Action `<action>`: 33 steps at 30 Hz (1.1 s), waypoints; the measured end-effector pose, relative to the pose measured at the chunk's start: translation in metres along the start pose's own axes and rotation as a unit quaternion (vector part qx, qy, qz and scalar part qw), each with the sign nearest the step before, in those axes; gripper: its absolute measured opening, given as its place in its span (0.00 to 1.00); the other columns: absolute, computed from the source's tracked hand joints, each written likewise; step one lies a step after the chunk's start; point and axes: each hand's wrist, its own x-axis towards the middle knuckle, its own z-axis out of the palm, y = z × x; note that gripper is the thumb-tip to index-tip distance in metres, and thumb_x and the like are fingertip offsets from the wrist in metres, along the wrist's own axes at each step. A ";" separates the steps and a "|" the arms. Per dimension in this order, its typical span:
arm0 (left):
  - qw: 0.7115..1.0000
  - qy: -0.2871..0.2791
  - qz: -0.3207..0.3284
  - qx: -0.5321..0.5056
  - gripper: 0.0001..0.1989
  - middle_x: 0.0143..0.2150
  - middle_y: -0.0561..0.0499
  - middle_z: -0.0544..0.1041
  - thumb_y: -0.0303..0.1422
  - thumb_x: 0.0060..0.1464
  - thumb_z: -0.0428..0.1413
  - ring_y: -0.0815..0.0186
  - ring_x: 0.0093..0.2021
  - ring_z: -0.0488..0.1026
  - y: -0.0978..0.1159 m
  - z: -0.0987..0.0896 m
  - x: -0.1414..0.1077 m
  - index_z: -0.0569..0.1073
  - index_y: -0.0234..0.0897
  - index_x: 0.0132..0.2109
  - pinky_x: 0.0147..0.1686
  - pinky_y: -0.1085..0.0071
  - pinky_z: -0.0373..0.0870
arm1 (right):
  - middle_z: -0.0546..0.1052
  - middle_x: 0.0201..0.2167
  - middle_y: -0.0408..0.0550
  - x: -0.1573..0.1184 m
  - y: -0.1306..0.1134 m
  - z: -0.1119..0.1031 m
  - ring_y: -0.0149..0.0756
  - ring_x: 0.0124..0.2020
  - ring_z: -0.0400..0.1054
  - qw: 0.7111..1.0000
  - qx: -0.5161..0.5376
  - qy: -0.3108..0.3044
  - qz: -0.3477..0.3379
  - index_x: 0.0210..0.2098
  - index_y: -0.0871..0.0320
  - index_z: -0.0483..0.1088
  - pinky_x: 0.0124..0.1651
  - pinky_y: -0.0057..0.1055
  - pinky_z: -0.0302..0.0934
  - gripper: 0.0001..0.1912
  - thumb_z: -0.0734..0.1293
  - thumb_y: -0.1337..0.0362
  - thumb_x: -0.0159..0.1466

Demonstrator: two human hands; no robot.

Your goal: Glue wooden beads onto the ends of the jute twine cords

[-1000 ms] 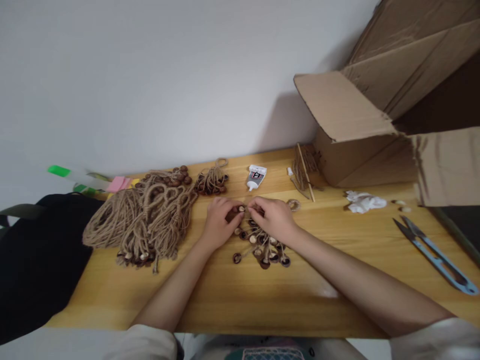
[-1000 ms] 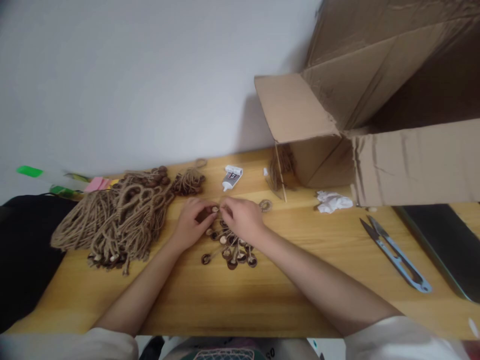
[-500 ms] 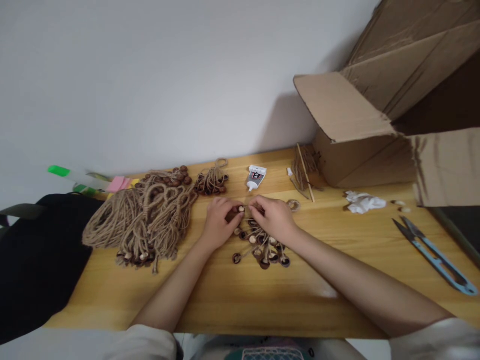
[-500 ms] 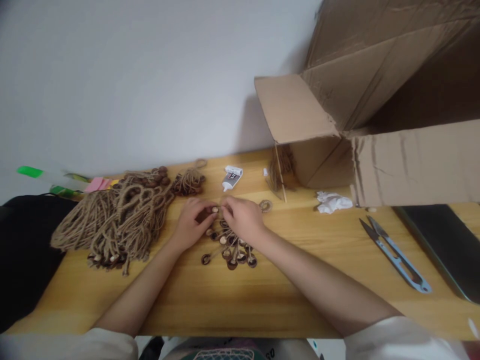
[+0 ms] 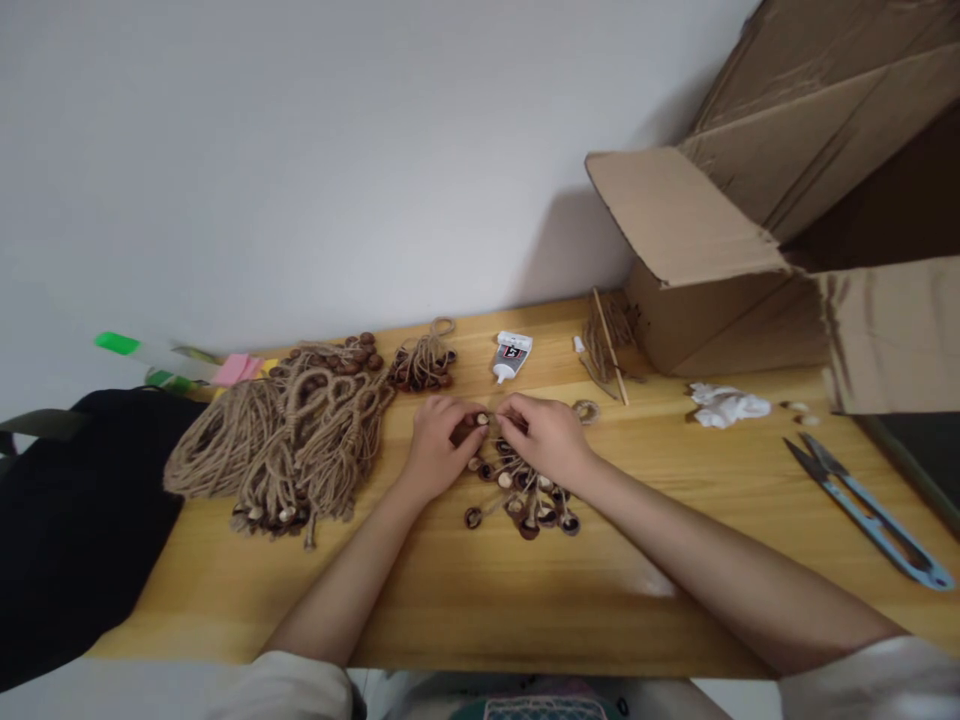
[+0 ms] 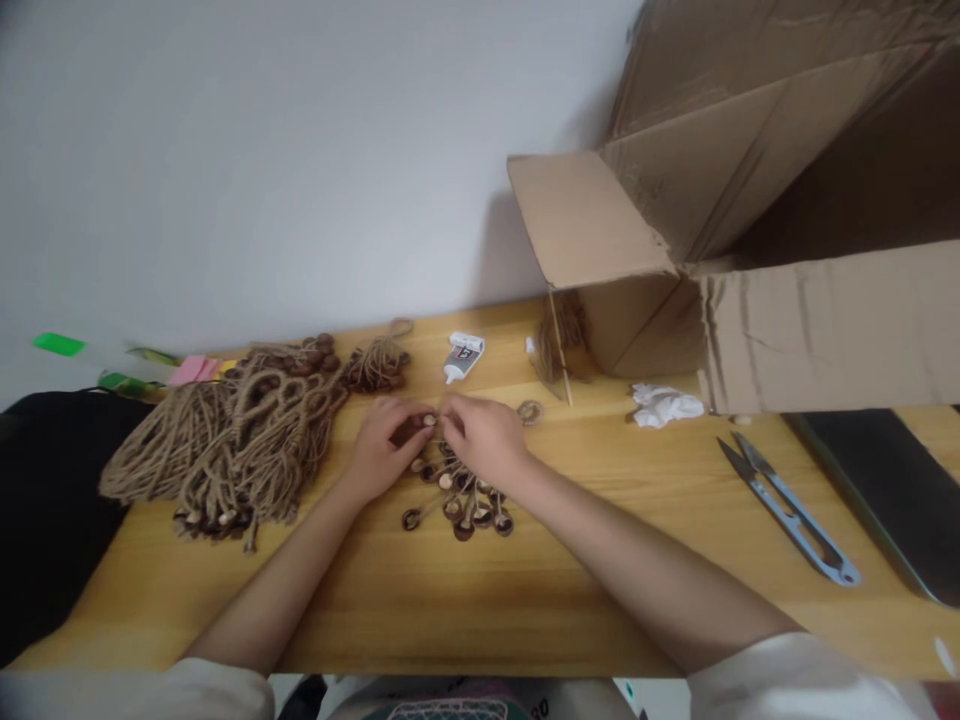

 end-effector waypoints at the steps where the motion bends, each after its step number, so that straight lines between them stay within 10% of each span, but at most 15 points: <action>1: 1.000 -0.001 -0.001 0.002 0.07 0.32 0.51 0.73 0.31 0.53 0.56 0.61 0.39 0.66 0.000 0.000 0.000 0.74 0.39 0.41 0.41 0.64 0.61 | 0.77 0.27 0.42 0.000 0.000 0.000 0.33 0.29 0.69 1.000 0.000 0.004 0.005 0.34 0.54 0.72 0.31 0.27 0.49 0.07 0.61 0.63 0.61; 33: 1.000 0.002 0.003 0.009 0.07 0.33 0.51 0.74 0.32 0.53 0.56 0.61 0.39 0.67 0.000 0.000 0.000 0.74 0.39 0.41 0.41 0.64 0.61 | 0.77 0.27 0.42 0.001 -0.001 -0.001 0.34 0.30 0.70 1.000 -0.014 -0.003 0.004 0.33 0.54 0.71 0.31 0.27 0.48 0.07 0.61 0.63 0.60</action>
